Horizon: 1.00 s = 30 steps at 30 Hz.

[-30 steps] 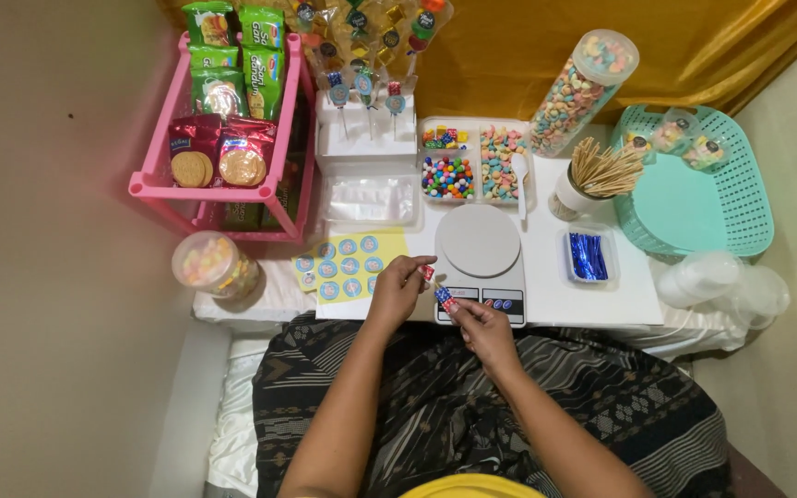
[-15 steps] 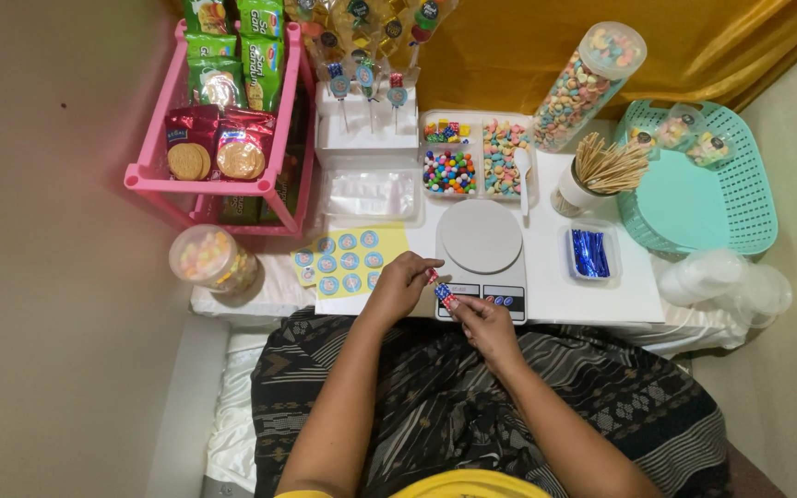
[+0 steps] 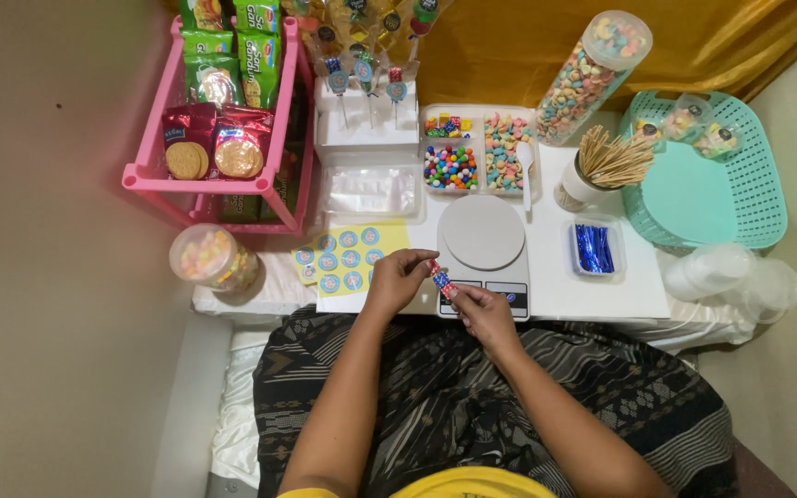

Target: Assembling decorative candy sticks by placing small candies on a stick and applying a sticker wrap.

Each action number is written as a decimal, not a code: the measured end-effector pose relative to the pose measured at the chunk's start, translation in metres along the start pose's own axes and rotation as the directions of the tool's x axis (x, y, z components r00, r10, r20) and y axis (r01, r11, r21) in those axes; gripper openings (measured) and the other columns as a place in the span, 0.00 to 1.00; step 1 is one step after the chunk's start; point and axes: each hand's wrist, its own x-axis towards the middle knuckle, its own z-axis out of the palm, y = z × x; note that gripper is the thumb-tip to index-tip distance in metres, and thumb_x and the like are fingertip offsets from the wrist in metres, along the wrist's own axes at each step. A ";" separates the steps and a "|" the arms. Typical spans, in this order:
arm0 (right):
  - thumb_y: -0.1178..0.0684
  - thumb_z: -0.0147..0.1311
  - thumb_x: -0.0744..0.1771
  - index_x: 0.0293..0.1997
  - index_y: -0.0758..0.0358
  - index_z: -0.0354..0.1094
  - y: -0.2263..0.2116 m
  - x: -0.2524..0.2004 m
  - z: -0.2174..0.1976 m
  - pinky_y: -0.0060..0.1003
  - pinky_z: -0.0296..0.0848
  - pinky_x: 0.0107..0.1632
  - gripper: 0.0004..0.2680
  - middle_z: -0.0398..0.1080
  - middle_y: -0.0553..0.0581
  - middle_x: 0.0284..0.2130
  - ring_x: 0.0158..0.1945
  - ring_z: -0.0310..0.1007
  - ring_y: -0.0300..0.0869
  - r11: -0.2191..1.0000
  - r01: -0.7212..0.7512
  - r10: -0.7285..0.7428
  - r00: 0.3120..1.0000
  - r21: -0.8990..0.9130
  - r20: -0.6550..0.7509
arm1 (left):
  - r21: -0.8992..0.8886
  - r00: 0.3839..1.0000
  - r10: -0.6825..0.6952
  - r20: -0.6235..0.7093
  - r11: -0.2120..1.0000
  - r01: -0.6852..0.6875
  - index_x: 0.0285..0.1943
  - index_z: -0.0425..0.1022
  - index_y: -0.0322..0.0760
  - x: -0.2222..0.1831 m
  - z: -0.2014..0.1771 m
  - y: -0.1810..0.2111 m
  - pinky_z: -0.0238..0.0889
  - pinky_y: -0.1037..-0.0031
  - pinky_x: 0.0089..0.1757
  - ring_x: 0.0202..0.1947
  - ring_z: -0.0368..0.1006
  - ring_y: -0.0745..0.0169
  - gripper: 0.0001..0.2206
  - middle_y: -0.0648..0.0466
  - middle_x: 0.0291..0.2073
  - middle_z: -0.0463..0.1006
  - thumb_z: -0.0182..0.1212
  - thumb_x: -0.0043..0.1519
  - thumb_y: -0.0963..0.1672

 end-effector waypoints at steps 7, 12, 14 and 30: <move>0.55 0.64 0.65 0.51 0.73 0.75 -0.001 -0.003 0.001 0.24 0.60 0.15 0.13 0.73 0.65 0.24 0.17 0.61 0.34 1.000 -0.004 0.004 1.000 0.013 -0.008 | -0.094 0.999 -0.010 0.044 0.995 0.014 0.54 0.83 0.41 -0.011 0.003 0.022 0.72 0.71 0.37 0.29 0.81 0.59 0.12 0.45 0.27 0.83 0.58 0.64 0.41; 0.54 0.63 0.66 0.53 0.73 0.74 -0.003 -0.005 0.002 0.23 0.60 0.16 0.13 0.72 0.65 0.26 0.19 0.62 0.34 0.999 -0.008 0.008 1.000 0.040 -0.003 | -0.122 0.998 -0.053 0.021 0.991 0.055 0.56 0.83 0.44 -0.007 0.005 0.016 0.70 0.73 0.37 0.31 0.78 0.64 0.14 0.48 0.26 0.82 0.63 0.62 0.42; 0.54 0.63 0.66 0.52 0.72 0.75 -0.002 -0.004 0.002 0.23 0.60 0.16 0.13 0.72 0.65 0.26 0.19 0.62 0.34 0.999 -0.003 0.003 1.000 0.040 0.000 | -0.176 0.998 -0.056 0.012 0.983 0.057 0.56 0.82 0.44 -0.002 0.002 0.008 0.71 0.75 0.37 0.31 0.78 0.65 0.14 0.48 0.27 0.83 0.64 0.62 0.42; 0.55 0.62 0.66 0.53 0.73 0.74 0.001 -0.002 0.006 0.22 0.58 0.15 0.13 0.72 0.64 0.25 0.19 0.61 0.33 0.995 0.012 -0.012 1.000 0.098 0.008 | -0.433 0.995 -0.087 0.058 0.896 0.104 0.56 0.80 0.32 0.009 0.018 -0.026 0.73 0.80 0.35 0.31 0.78 0.66 0.17 0.45 0.35 0.83 0.70 0.57 0.40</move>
